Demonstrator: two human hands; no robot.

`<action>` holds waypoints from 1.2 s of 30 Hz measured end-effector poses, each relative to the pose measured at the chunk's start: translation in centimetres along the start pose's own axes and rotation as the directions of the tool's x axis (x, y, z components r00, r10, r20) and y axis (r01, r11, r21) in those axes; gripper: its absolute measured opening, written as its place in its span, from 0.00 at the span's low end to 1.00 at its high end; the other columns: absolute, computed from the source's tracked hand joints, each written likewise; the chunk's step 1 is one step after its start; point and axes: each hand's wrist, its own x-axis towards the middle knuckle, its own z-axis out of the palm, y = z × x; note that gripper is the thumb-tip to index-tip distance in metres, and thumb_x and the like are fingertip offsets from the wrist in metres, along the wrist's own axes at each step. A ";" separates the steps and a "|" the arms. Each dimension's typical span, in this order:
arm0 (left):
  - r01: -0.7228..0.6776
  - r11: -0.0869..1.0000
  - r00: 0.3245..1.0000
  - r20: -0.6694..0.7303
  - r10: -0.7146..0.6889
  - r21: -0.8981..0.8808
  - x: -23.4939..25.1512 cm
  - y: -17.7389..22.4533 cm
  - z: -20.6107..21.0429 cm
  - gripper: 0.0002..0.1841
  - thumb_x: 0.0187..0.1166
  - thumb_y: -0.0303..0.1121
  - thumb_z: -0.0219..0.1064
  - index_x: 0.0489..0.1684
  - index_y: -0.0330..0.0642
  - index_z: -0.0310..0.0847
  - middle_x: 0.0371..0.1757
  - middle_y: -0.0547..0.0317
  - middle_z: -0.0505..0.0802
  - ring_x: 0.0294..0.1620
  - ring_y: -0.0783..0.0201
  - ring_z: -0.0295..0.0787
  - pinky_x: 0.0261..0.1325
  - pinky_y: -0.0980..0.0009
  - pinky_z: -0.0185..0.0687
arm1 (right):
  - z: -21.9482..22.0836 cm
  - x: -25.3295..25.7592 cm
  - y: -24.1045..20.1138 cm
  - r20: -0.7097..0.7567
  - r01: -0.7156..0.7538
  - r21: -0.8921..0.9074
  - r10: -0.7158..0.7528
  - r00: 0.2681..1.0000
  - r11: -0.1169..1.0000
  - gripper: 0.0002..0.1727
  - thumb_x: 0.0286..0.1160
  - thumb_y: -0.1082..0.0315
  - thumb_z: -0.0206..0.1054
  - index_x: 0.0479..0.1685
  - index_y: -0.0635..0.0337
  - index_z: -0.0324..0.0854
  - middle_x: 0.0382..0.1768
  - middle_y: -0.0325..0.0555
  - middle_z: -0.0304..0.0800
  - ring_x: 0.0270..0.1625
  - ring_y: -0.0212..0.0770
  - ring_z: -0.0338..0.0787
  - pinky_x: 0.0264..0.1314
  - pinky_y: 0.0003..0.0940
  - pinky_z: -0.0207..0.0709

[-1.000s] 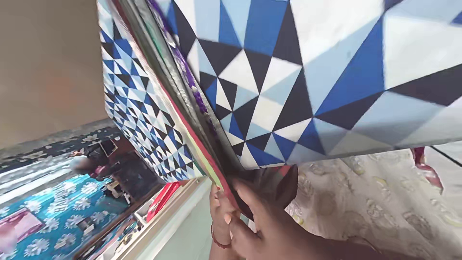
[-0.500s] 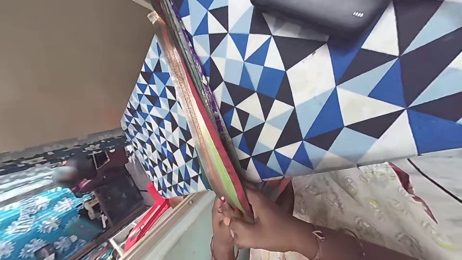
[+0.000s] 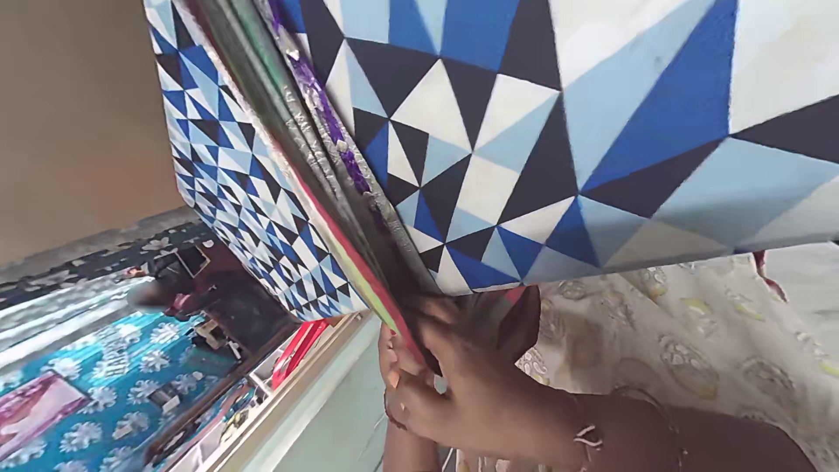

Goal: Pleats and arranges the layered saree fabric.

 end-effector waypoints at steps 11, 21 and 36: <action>-0.095 0.986 0.991 -0.084 0.108 0.140 0.4 3.0 3.0 0.17 0.89 0.39 0.57 0.45 0.29 0.80 0.31 0.65 0.89 0.35 0.89 0.84 0.42 0.89 0.81 | -1.5 0.8 -2.4 0.067 -0.312 0.336 0.308 0.949 0.888 0.10 0.77 0.67 0.70 0.54 0.48 0.82 0.41 0.24 0.93 0.42 0.20 0.91 0.49 0.22 0.87; -0.176 0.966 0.964 -0.167 0.209 0.190 0.7 3.3 4.9 0.10 0.82 0.35 0.58 0.31 0.42 0.80 0.11 0.61 0.75 0.08 0.63 0.72 0.10 0.70 0.64 | -3.0 1.0 -3.2 -0.002 -0.352 0.261 0.365 0.931 0.899 0.15 0.79 0.60 0.69 0.59 0.49 0.91 0.52 0.39 0.97 0.58 0.33 0.94 0.66 0.34 0.86; -0.150 0.988 0.988 -0.051 0.148 -0.024 0.7 2.6 3.8 0.19 0.88 0.37 0.53 0.24 0.42 0.81 0.17 0.53 0.85 0.19 0.54 0.85 0.19 0.61 0.71 | -3.8 -1.1 -6.0 -0.161 -0.447 -0.078 0.431 0.888 0.891 0.14 0.82 0.54 0.65 0.61 0.37 0.91 0.50 0.22 0.97 0.54 0.17 0.92 0.64 0.21 0.84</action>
